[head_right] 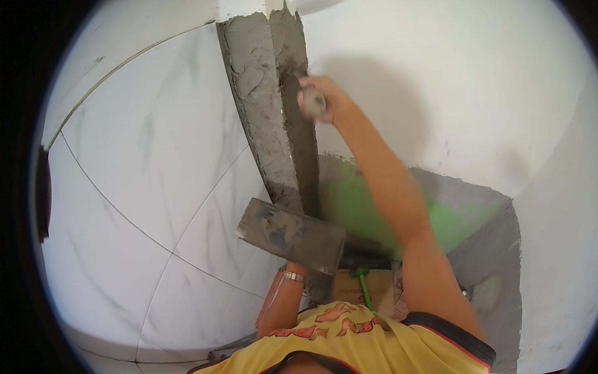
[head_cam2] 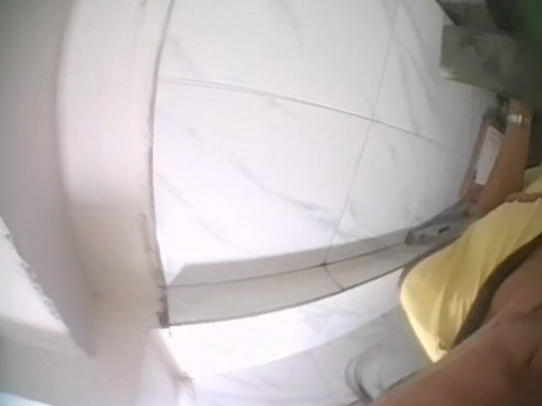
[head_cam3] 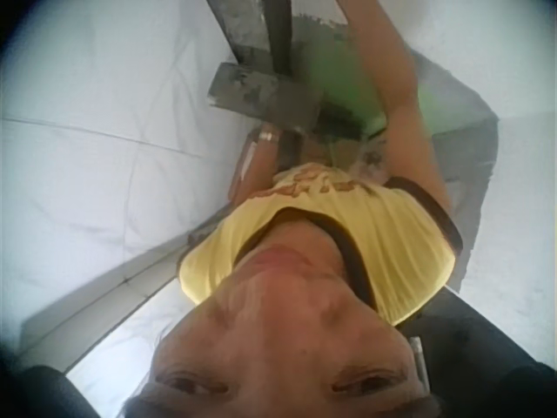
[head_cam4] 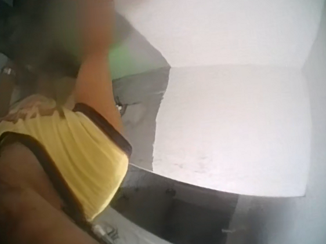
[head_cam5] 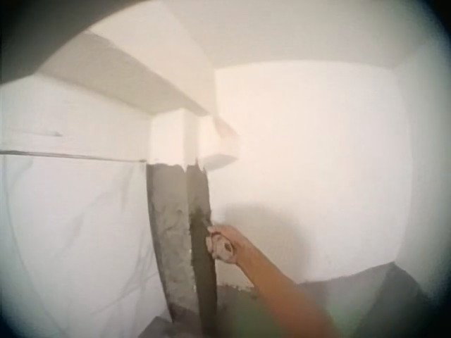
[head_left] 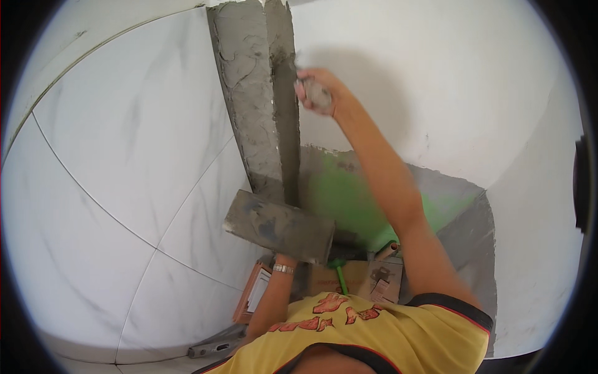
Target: The person applies mortar onto a wall corner using a trowel, gathers additional mortar from a tray, and spreads mortar across the floor surface while holding and positioning ceramic tiles.
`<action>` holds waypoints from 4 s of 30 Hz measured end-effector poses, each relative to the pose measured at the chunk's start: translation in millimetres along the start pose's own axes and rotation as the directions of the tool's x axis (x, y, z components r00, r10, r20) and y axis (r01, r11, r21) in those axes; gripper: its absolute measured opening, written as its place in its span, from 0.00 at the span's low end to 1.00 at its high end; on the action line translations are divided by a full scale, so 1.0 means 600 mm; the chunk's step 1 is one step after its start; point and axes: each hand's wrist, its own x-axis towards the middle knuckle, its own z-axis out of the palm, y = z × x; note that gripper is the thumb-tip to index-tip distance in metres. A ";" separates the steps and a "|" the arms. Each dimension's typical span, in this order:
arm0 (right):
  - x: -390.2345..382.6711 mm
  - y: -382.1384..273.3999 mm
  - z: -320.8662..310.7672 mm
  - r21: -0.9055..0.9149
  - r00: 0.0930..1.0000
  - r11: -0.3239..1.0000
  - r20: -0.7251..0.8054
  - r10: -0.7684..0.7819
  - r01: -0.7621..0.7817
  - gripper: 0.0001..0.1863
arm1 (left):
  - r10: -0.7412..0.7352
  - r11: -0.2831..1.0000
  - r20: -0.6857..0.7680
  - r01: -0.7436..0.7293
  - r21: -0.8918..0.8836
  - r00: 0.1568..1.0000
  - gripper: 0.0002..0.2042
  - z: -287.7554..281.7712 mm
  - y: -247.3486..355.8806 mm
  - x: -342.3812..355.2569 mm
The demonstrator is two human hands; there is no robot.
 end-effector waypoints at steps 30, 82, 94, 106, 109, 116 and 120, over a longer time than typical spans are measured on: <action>-0.030 -0.130 0.104 -0.288 0.957 0.913 0.064 -0.283 0.289 0.08 | 0.031 0.998 -0.088 -0.026 0.057 0.996 0.30 0.000 -0.002 0.002; -0.357 0.266 -0.052 0.225 0.976 0.961 0.177 0.125 -0.164 0.13 | 0.584 -0.363 0.200 0.033 0.931 0.787 0.12 0.165 0.096 0.202; 0.009 -0.062 -0.086 -0.453 0.876 0.807 -0.105 -0.471 0.379 0.14 | 0.392 0.782 -0.341 -0.114 0.613 0.855 0.23 0.053 0.053 0.022; -0.003 -0.048 -0.056 -0.859 0.849 0.441 -0.013 -0.528 0.260 0.22 | 0.229 0.893 -0.314 -0.071 0.445 0.921 0.23 0.031 0.123 0.018; 0.038 -0.048 -0.116 -0.908 0.751 0.304 0.017 -0.660 0.288 0.22 | 0.184 0.910 -0.309 -0.042 0.413 0.933 0.24 0.024 0.110 0.023; 0.074 0.065 -0.099 -0.977 0.656 0.108 0.038 -0.754 0.181 0.23 | 0.164 0.930 -0.314 -0.040 0.366 0.935 0.24 0.020 0.106 -0.006; 0.054 0.069 -0.104 -0.964 0.654 0.107 0.082 -0.752 0.243 0.23 | 0.156 0.933 -0.300 -0.040 0.358 0.941 0.25 0.020 0.099 0.000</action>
